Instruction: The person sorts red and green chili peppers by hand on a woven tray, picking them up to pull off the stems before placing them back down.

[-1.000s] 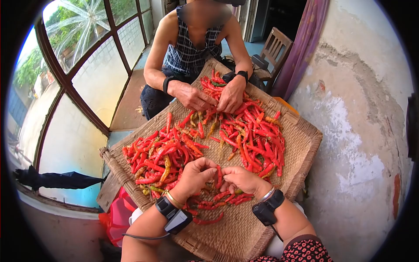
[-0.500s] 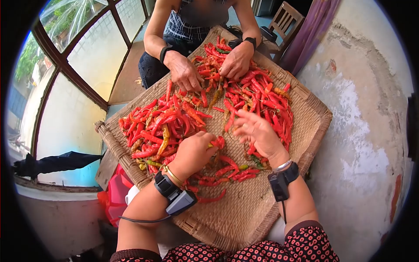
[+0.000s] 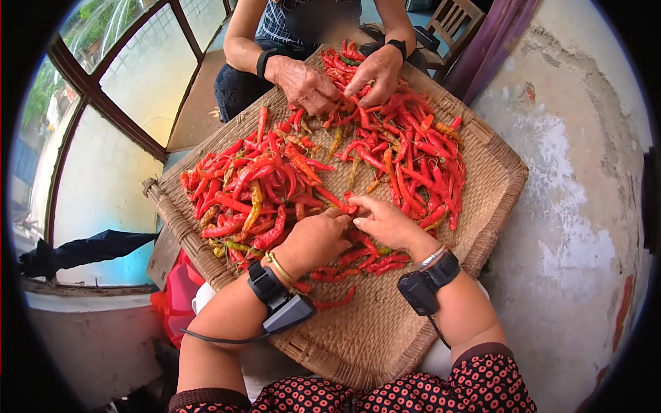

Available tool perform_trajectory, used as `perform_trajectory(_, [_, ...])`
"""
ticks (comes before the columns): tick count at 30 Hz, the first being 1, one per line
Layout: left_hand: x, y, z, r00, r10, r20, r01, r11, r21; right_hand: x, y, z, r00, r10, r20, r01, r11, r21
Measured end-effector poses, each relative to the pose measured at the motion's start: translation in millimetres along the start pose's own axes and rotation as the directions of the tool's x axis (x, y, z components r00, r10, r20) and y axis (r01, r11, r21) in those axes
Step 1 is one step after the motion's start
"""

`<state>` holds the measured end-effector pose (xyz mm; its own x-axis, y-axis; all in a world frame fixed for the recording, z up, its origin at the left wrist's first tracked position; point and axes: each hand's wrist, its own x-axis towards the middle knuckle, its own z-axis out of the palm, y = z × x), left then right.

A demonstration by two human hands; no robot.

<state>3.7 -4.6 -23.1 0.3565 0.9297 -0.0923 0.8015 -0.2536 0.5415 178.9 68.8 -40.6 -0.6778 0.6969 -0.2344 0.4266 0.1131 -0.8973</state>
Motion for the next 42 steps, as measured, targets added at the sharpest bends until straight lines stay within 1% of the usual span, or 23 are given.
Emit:
perform_trajectory(2, [1.4,4.1,-2.8,0.999,-0.01,0.033,0.011,0.999,-0.038,-0.9,-1.4,1.2,0.999,-0.03,-0.032,0.031,0.999,0.04])
perform_trajectory(4, [2.6,5.0,-2.9,0.998,-0.016,0.066,0.021,0.997,-0.074,-5.3,-20.4,-4.0,0.982,0.173,0.081,-0.188,0.948,0.257])
perform_trajectory(5, [2.9,3.1,-1.6,0.998,0.04,0.046,-0.034,0.992,-0.124,-4.4,-19.2,-3.5,0.982,0.171,0.079,-0.186,0.948,0.259])
perform_trajectory(7, [3.1,2.6,-0.7,0.995,0.094,0.026,-0.088,0.981,-0.174,-3.8,-14.8,-1.0,0.971,0.223,0.083,-0.237,0.886,0.399])
perform_trajectory(10, [4.3,2.8,-3.5,0.99,0.137,0.028,-0.13,0.978,-0.164,-4.5,-18.6,-5.7,0.958,0.274,0.088,-0.288,0.91,0.298])
perform_trajectory(11, [5.3,1.2,-8.5,0.988,0.15,-0.029,-0.153,0.977,-0.15,-4.9,-21.5,-10.1,0.957,0.276,0.089,-0.29,0.91,0.298])
perform_trajectory(13, [6.0,-1.5,-16.1,0.983,0.164,-0.085,-0.174,0.976,-0.133,-7.0,-28.7,-21.6,0.991,0.127,-0.033,-0.11,0.943,0.314])
perform_trajectory(14, [6.0,-2.5,-19.0,0.983,0.056,-0.173,-0.064,0.997,-0.043,-9.2,-30.5,-24.5,0.994,0.004,-0.113,0.045,0.904,0.425])
perform_trajectory(15, [6.1,-3.7,-21.2,0.962,-0.044,-0.27,0.056,0.998,0.036,-9.4,-32.9,-25.8,0.993,0.004,-0.114,0.046,0.904,0.425])
perform_trajectory(17, [11.1,-12.6,-15.5,0.952,-0.029,-0.304,0.059,0.994,0.089,-8.8,-36.6,-28.0,0.965,-0.074,-0.251,0.21,0.79,0.575])
perform_trajectory(19, [15.8,-15.1,-10.2,0.96,0.004,-0.28,0.06,0.973,0.221,-6.9,-32.1,-27.9,0.959,-0.073,-0.273,0.212,0.823,0.526])
perform_trajectory(20, [16.1,-14.9,-8.2,0.96,0.004,-0.278,0.059,0.974,0.218,-5.8,-28.9,-27.4,0.978,0.006,-0.21,0.09,0.89,0.446])
perform_trajectory(21, [16.1,-14.8,-6.5,0.972,0.021,-0.232,0.057,0.945,0.321,-5.2,-27.3,-27.0,0.984,0.091,-0.154,-0.031,0.935,0.352])
perform_trajectory(22, [16.1,-14.7,-5.6,0.982,0.032,-0.184,0.049,0.905,0.422,-5.4,-28.2,-25.0,0.984,0.092,-0.153,-0.033,0.936,0.351])
perform_trajectory(25, [15.3,-8.1,-11.2,0.997,-0.011,-0.083,0.045,0.901,0.432,-5.9,-28.0,-17.3,0.99,0.038,-0.137,0.007,0.95,0.312])
perform_trajectory(29, [14.5,-10.1,-11.4,0.998,0.022,-0.066,0.01,0.893,0.451,-3.7,-17.3,-12.6,0.994,-0.011,-0.108,0.023,0.994,0.104])
perform_trajectory(30, [15.4,-10.6,-10.4,0.994,0.055,-0.098,-0.009,0.909,0.417,-3.9,-17.0,-12.2,0.991,-0.028,-0.13,0.03,1.0,0.01])
perform_trajectory(32, [17.1,-9.0,-8.9,0.988,0.088,-0.13,-0.032,0.923,0.385,-4.9,-19.1,-11.4,0.992,-0.045,-0.12,0.041,0.999,-0.031])
perform_trajectory(34, [18.7,-5.2,-7.0,0.936,0.152,-0.317,-0.105,0.981,0.161,-5.7,-21.0,-11.9,0.992,-0.062,-0.113,0.054,0.996,-0.072])
perform_trajectory(36, [18.5,-3.1,-7.6,0.917,0.155,-0.366,-0.136,0.988,0.077,-6.6,-22.2,-12.6,0.999,-0.046,-0.016,0.048,0.98,0.193])
perform_trajectory(37, [18.3,-2.1,-8.1,0.897,0.151,-0.415,-0.169,0.986,-0.007,-7.7,-24.8,-12.7,0.999,-0.045,-0.017,0.048,0.98,0.194])
perform_trajectory(39, [18.5,-1.5,-9.5,0.897,0.135,-0.42,-0.178,0.982,-0.066,-10.6,-32.6,-14.0,0.995,-0.093,-0.043,0.094,0.995,0.029])
perform_trajectory(42, [18.5,-0.5,-11.2,0.875,0.069,-0.479,-0.187,0.961,-0.204,-14.2,-37.7,-20.1,0.991,-0.085,-0.105,0.078,0.994,-0.077])
